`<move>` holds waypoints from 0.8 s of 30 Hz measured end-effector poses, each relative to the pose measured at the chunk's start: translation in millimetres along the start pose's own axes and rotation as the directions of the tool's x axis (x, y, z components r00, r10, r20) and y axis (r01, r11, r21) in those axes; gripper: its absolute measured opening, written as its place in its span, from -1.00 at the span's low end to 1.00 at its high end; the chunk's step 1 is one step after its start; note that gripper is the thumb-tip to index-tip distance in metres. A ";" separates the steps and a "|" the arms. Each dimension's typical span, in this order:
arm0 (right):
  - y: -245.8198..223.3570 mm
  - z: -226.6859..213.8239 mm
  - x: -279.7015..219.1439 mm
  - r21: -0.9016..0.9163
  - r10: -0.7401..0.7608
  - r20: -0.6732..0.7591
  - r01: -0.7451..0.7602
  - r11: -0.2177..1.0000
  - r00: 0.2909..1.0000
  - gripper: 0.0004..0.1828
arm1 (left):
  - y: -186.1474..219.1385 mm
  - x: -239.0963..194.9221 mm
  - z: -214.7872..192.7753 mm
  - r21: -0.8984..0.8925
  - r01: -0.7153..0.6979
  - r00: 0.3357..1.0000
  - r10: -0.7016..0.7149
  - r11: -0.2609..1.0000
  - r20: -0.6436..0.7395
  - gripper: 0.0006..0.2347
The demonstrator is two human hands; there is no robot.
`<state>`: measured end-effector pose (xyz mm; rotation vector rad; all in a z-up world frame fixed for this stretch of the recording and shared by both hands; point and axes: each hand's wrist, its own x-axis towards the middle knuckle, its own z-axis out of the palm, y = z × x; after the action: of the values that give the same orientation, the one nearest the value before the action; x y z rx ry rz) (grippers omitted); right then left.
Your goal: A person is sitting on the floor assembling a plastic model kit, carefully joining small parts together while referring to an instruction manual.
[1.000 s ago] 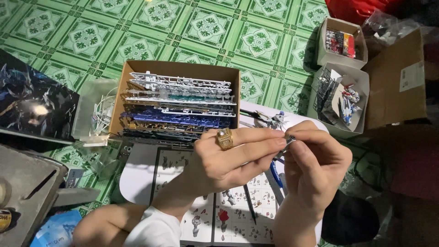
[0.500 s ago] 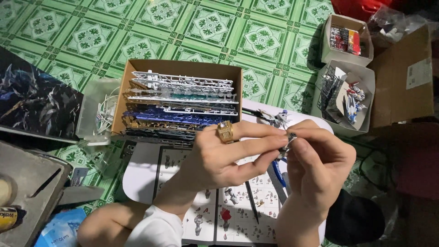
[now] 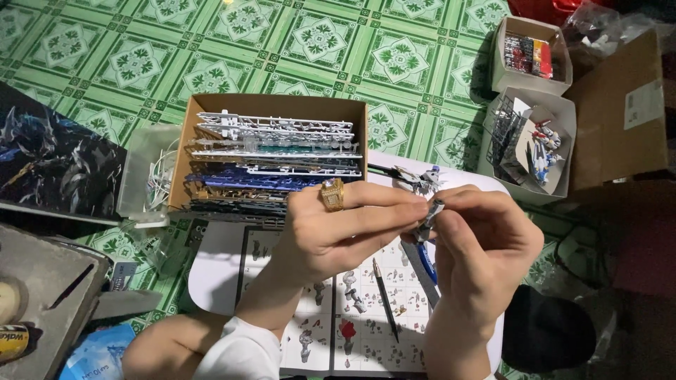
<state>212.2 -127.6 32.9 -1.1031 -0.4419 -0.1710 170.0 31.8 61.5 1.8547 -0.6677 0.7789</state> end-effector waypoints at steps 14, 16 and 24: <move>-0.4 -7.0 5.4 -0.163 -0.137 0.255 0.182 0.970 0.957 -0.79 | -4.4 0.6 -6.7 -0.076 -0.022 0.999 0.019 0.997 -0.030 -0.82; 1.0 -8.2 6.1 -0.176 -0.204 0.253 0.253 0.951 0.946 -0.83 | -5.5 0.5 -7.7 -0.107 -0.032 0.999 0.030 0.994 -0.018 -0.81; -5.0 -14.6 16.6 -0.231 -0.483 0.537 0.671 0.704 0.692 -0.77 | -6.2 0.0 -6.8 -0.133 -0.168 0.984 0.159 0.977 -0.077 -0.81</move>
<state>229.2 -141.5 38.6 -1.3896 -1.2306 -0.6259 173.0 40.5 60.1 1.6561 -0.8193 0.8738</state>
